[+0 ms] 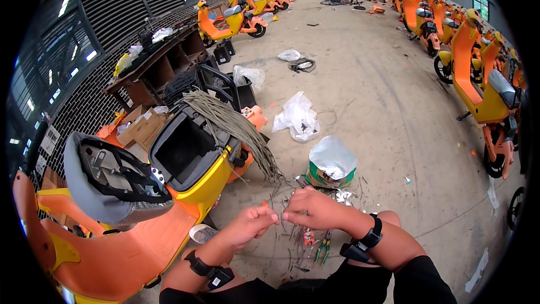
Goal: The person connects wires and terminals by hand, using pliers to crimp or cut components while working on a collection of electrical parts on the floor of a factory.
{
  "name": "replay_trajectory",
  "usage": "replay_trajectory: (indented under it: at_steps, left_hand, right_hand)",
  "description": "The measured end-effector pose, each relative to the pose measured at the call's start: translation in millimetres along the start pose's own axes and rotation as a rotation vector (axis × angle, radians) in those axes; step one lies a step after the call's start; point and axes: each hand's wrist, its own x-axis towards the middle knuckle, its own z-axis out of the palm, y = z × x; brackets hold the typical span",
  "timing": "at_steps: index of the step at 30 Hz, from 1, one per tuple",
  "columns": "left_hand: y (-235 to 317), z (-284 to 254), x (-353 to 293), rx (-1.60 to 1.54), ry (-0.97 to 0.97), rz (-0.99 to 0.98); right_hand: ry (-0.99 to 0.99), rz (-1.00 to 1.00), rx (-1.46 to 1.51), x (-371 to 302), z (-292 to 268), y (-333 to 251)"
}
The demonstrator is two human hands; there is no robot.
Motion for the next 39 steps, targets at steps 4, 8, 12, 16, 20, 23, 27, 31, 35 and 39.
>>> replay_trajectory:
  at_steps: [4,8,12,16,20,23,27,31,35,39]
  left_hand:
    - [26.9,31.8,-5.5,1.129,0.208,0.599]
    - [33.0,30.2,-3.5,1.795,0.231,1.147]
    - [9.0,19.0,9.6,1.651,0.361,0.937]
    - [-17.6,5.9,18.0,0.718,0.387,0.368]
    - [-11.9,-13.0,29.2,-0.179,0.093,-0.103]
    - [-1.7,-13.0,19.5,-0.418,-0.061,-0.239]
    - [-6.1,-19.2,15.7,-0.495,-0.258,-0.285]
    - [-3.2,-15.6,6.5,-0.316,-0.199,-0.207]
    - [-4.5,-10.4,-0.7,0.653,0.024,0.418]
    - [-3.7,-11.4,-9.3,1.453,0.125,1.058]
  right_hand:
    - [-0.005,0.741,1.013,-3.3,7.7,4.9]
    - [-0.154,0.848,1.550,-10.9,0.2,23.9]
    - [-0.137,0.721,0.622,-10.1,-6.4,8.1]
    - [0.309,0.196,-0.528,-12.8,-0.4,-21.8]
    - [0.124,-0.049,-0.686,-2.9,-1.8,-31.5]
    - [0.081,-0.149,-0.735,6.4,0.0,-23.0]
    - [0.044,-0.220,-0.682,7.5,-11.1,-20.4]
    - [0.063,-0.147,-0.493,11.1,-4.1,-13.2]
    - [-0.065,0.474,0.160,8.7,1.1,-14.2]
    - [-0.177,1.034,1.042,4.2,5.1,-10.2]
